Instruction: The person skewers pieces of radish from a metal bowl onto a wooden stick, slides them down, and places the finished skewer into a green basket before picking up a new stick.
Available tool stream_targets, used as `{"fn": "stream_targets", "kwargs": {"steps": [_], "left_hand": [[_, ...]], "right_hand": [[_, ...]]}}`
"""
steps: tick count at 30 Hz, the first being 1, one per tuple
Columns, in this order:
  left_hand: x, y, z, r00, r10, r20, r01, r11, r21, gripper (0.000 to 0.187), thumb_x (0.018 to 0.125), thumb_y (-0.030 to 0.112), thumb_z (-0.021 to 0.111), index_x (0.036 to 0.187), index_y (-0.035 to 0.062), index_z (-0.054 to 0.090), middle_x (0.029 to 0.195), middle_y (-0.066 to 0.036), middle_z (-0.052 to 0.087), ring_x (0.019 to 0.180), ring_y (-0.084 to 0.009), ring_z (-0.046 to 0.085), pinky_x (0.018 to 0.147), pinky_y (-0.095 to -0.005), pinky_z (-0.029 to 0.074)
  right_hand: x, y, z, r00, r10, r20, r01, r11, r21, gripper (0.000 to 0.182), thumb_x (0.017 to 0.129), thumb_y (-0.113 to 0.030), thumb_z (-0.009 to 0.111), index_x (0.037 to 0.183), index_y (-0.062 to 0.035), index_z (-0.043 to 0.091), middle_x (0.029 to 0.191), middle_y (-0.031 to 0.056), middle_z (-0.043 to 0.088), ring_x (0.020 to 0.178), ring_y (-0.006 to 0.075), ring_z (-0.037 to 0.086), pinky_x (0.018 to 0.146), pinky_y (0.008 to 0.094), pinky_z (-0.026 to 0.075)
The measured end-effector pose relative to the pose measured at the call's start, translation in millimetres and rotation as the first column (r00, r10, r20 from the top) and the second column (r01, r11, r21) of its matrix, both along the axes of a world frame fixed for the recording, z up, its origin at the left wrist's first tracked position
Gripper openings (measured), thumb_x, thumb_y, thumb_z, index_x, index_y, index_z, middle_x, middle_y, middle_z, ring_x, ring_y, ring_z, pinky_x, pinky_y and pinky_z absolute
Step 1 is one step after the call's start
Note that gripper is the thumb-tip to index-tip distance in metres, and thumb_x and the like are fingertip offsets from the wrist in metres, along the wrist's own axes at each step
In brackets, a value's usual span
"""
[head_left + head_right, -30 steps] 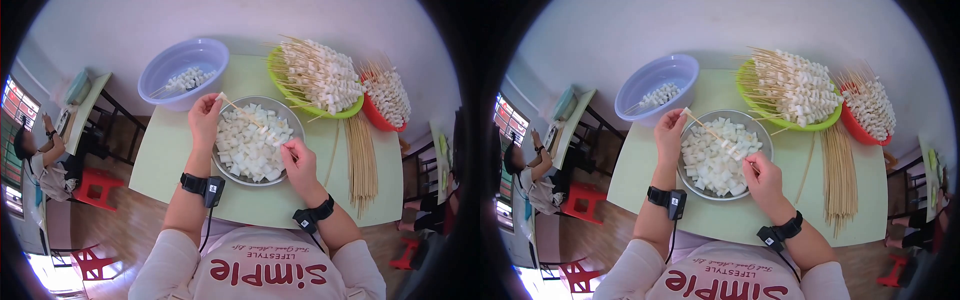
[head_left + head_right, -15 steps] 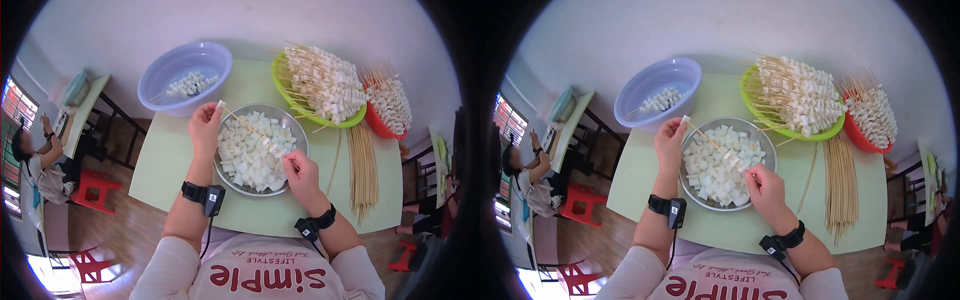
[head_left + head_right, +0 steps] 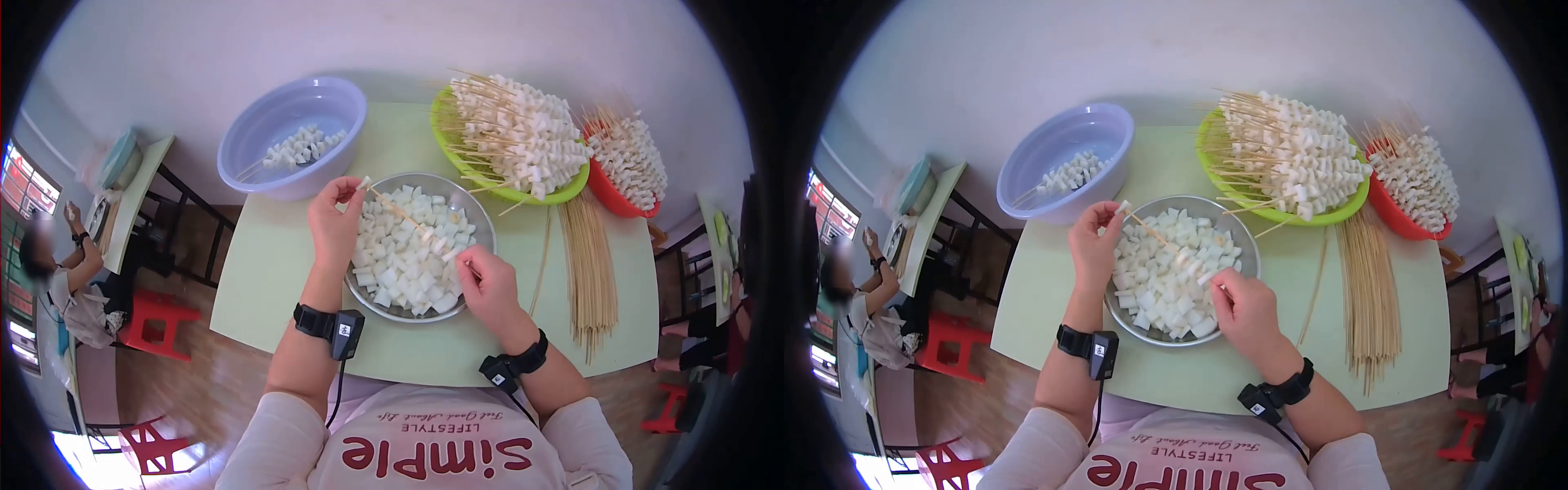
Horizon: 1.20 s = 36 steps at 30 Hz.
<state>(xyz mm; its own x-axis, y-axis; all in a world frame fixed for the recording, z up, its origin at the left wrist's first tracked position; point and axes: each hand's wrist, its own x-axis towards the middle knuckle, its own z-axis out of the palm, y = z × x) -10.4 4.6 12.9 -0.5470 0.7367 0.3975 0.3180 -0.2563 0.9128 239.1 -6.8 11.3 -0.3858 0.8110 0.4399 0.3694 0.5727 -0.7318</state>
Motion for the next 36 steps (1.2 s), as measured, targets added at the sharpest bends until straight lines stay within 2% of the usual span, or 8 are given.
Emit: {"fn": "stream_targets", "kwargs": {"steps": [5, 11, 22, 23, 25, 30, 32, 36], "left_hand": [[25, -9, 12, 0.966, -0.098, -0.240, 0.078, 0.993, -0.094, 0.012, 0.081, 0.002, 0.071, 0.092, -0.0017, 0.067, 0.080, -0.003, 0.068, 0.075, -0.0087, 0.060, 0.072, -0.0239, 0.049], [49, -16, 15, 0.918, -0.156, -0.365, 0.161, 0.987, -0.018, 0.012, 0.080, 0.001, 0.072, 0.089, -0.0015, 0.066, 0.082, -0.007, 0.069, 0.075, -0.0123, 0.063, 0.073, -0.0255, 0.051], [57, -20, 21, 0.916, -0.137, -0.378, 0.116, 0.990, -0.078, 0.011, 0.079, 0.002, 0.072, 0.086, -0.0017, 0.064, 0.079, -0.006, 0.068, 0.074, -0.0128, 0.063, 0.072, -0.0255, 0.051], [58, -20, 19, 0.908, -0.123, -0.399, 0.115, 0.992, -0.046, 0.011, 0.080, 0.002, 0.072, 0.086, -0.0018, 0.064, 0.079, -0.006, 0.068, 0.074, -0.0123, 0.063, 0.072, -0.0254, 0.051], [59, -19, 15, 0.918, -0.126, -0.376, 0.117, 0.992, -0.047, 0.011, 0.080, 0.002, 0.072, 0.086, -0.0016, 0.064, 0.080, -0.006, 0.068, 0.075, -0.0117, 0.062, 0.072, -0.0253, 0.051], [59, -16, 16, 0.937, -0.127, -0.325, 0.111, 0.992, -0.067, 0.010, 0.081, 0.002, 0.071, 0.087, -0.0012, 0.064, 0.082, -0.006, 0.068, 0.076, -0.0105, 0.062, 0.073, -0.0251, 0.051], [51, -17, 22, 0.921, -0.230, -0.315, 0.154, 0.956, -0.250, 0.011, 0.082, 0.003, 0.071, 0.090, -0.0015, 0.065, 0.085, -0.006, 0.068, 0.079, -0.0095, 0.062, 0.073, -0.0247, 0.050], [4, 0, 35, 0.959, -0.203, -0.197, 0.176, 0.973, -0.147, 0.017, 0.083, 0.009, 0.072, 0.095, -0.0010, 0.067, 0.090, -0.005, 0.069, 0.081, -0.0100, 0.063, 0.072, -0.0262, 0.050]], "right_hand": [[-4, -1, -2, 0.997, -0.032, 0.075, 0.019, 0.986, 0.168, 0.004, 0.087, -0.008, 0.063, 0.086, -0.0068, 0.059, 0.063, 0.0109, 0.058, 0.058, 0.0306, 0.058, 0.053, 0.0395, 0.044], [-6, -2, -5, 0.995, -0.054, -0.079, 0.048, 0.997, -0.067, 0.005, 0.088, -0.008, 0.062, 0.087, -0.0073, 0.057, 0.063, 0.0114, 0.058, 0.059, 0.0313, 0.058, 0.054, 0.0400, 0.044], [-3, 1, -2, 0.996, -0.089, 0.018, 0.081, 0.956, 0.282, 0.006, 0.088, -0.009, 0.061, 0.085, -0.0081, 0.056, 0.062, 0.0132, 0.057, 0.057, 0.0324, 0.056, 0.052, 0.0418, 0.043], [-3, 0, -2, 0.996, -0.090, 0.019, 0.081, 0.957, 0.277, 0.006, 0.088, -0.009, 0.061, 0.085, -0.0081, 0.056, 0.062, 0.0132, 0.057, 0.057, 0.0324, 0.056, 0.052, 0.0418, 0.043], [-4, -1, -2, 0.995, -0.048, -0.089, 0.045, 0.998, -0.033, 0.006, 0.090, -0.011, 0.060, 0.087, -0.0069, 0.057, 0.064, 0.0142, 0.059, 0.056, 0.0320, 0.058, 0.051, 0.0400, 0.044], [-5, 0, -3, 0.995, -0.031, -0.099, 0.024, 0.997, -0.072, 0.007, 0.092, -0.012, 0.059, 0.090, -0.0058, 0.057, 0.065, 0.0147, 0.059, 0.055, 0.0302, 0.059, 0.051, 0.0364, 0.045], [-4, 0, -6, 0.995, -0.025, -0.095, 0.019, 0.998, -0.065, 0.006, 0.092, -0.011, 0.059, 0.091, -0.0056, 0.057, 0.064, 0.0143, 0.058, 0.054, 0.0285, 0.058, 0.051, 0.0349, 0.045], [-1, 6, -8, 0.951, -0.074, -0.301, 0.033, 0.990, -0.139, 0.007, 0.094, -0.008, 0.058, 0.091, -0.0030, 0.055, 0.059, 0.0077, 0.051, 0.050, 0.0152, 0.046, 0.049, 0.0281, 0.038]]}}
